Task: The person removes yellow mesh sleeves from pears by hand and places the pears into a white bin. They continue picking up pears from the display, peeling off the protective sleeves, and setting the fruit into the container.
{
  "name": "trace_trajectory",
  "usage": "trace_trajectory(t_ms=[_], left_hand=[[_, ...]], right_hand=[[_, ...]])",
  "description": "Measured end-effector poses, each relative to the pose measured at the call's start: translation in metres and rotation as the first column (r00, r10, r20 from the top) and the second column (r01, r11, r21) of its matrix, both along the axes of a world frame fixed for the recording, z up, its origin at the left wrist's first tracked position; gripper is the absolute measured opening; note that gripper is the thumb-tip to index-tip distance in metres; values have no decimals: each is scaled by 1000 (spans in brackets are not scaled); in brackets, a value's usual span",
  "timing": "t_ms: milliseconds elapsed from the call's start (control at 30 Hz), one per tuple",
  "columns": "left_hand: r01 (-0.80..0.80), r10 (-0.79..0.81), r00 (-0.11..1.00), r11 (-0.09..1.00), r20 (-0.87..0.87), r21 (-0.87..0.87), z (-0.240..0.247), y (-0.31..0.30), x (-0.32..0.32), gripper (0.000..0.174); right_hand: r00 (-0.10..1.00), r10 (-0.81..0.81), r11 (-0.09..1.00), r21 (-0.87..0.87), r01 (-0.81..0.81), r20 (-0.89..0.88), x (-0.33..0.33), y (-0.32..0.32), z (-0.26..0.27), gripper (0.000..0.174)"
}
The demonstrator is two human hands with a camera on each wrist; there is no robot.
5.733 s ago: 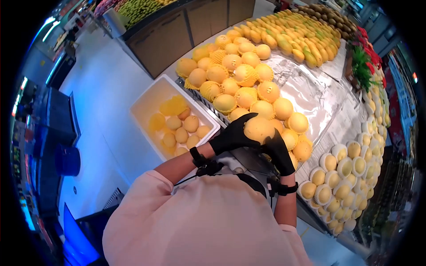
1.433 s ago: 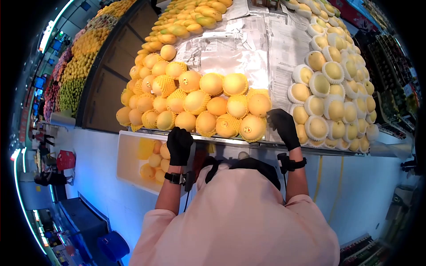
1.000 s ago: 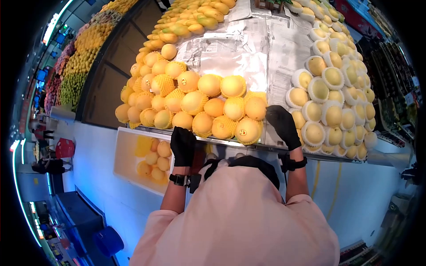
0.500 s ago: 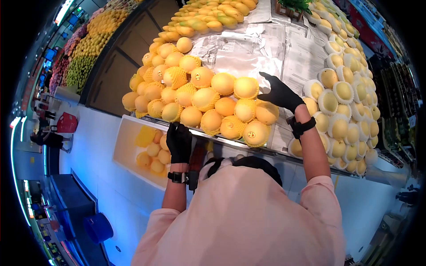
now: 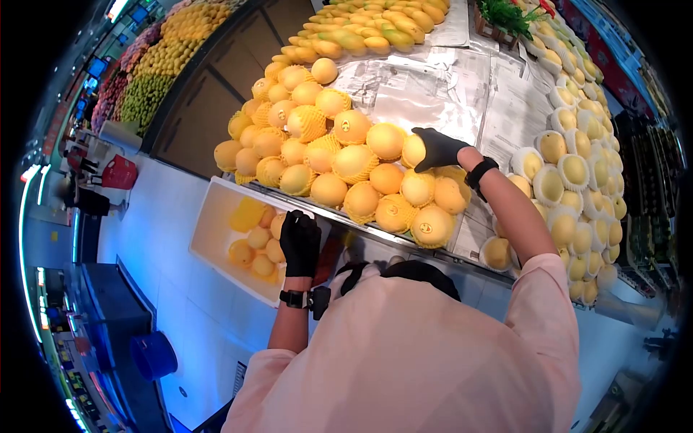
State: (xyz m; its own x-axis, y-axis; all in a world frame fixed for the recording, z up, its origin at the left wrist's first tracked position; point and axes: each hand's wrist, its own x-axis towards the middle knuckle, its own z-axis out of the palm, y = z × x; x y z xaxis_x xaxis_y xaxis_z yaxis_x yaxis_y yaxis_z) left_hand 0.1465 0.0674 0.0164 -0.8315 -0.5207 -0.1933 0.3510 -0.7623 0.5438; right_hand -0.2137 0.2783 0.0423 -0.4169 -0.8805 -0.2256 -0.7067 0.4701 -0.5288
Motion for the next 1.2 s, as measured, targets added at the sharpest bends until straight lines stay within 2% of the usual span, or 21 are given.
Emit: trace_trajectory(t_ms=[100, 167, 267, 400, 500, 600, 667, 700, 833, 933, 1033, 1167, 1200], left_hand=[[20, -17, 999, 997, 35, -77, -4, -2, 3, 15], [22, -20, 999, 998, 27, -56, -3, -1, 2, 14], [37, -37, 999, 998, 14, -46, -1, 0, 2, 15], [68, -69, 997, 997, -39, -28, -2, -6, 5, 15], [61, -61, 998, 998, -18, -26, -6, -11, 5, 16], [68, -66, 998, 992, 19, -109, -6, -13, 5, 17], [43, -42, 999, 999, 27, -29, 0, -10, 4, 16], [30, -31, 999, 999, 30, 10, 3, -10, 3, 16], [63, -63, 998, 997, -6, -55, -1, -10, 6, 16], [97, -100, 994, 994, -53, -54, -6, -12, 6, 18], [112, -114, 992, 993, -47, -43, -15, -14, 5, 19], [128, -130, 991, 991, -39, -34, -19, -14, 1, 23], [135, -136, 990, 991, -38, -22, -19, -14, 0, 23]], right_hand=[[998, 53, 998, 38, -54, 27, -4, -5, 7, 90], [993, 71, 993, 88, -79, 92, -7, -8, 15, 82], [997, 37, 998, 38, -40, 66, -7, -5, 20, 74], [996, 35, 999, -8, -35, 77, -11, 0, 15, 75], [982, 63, 997, -57, -53, 177, -20, 3, 11, 74], [959, 25, 996, -87, 0, 283, -28, 9, 4, 74], [932, -6, 996, -83, 38, 362, -34, 13, 0, 74], [912, -22, 995, -80, 60, 410, -37, 15, -1, 74], [776, -114, 986, -26, 165, 620, -36, 23, 11, 75], [798, -150, 981, -10, 192, 583, -27, 18, 18, 78], [866, -177, 984, 54, 172, 468, -8, 7, 29, 82], [977, -49, 999, -13, 53, 210, -11, 2, 17, 81], [975, -49, 999, -11, 53, 219, -14, 3, 13, 79]])
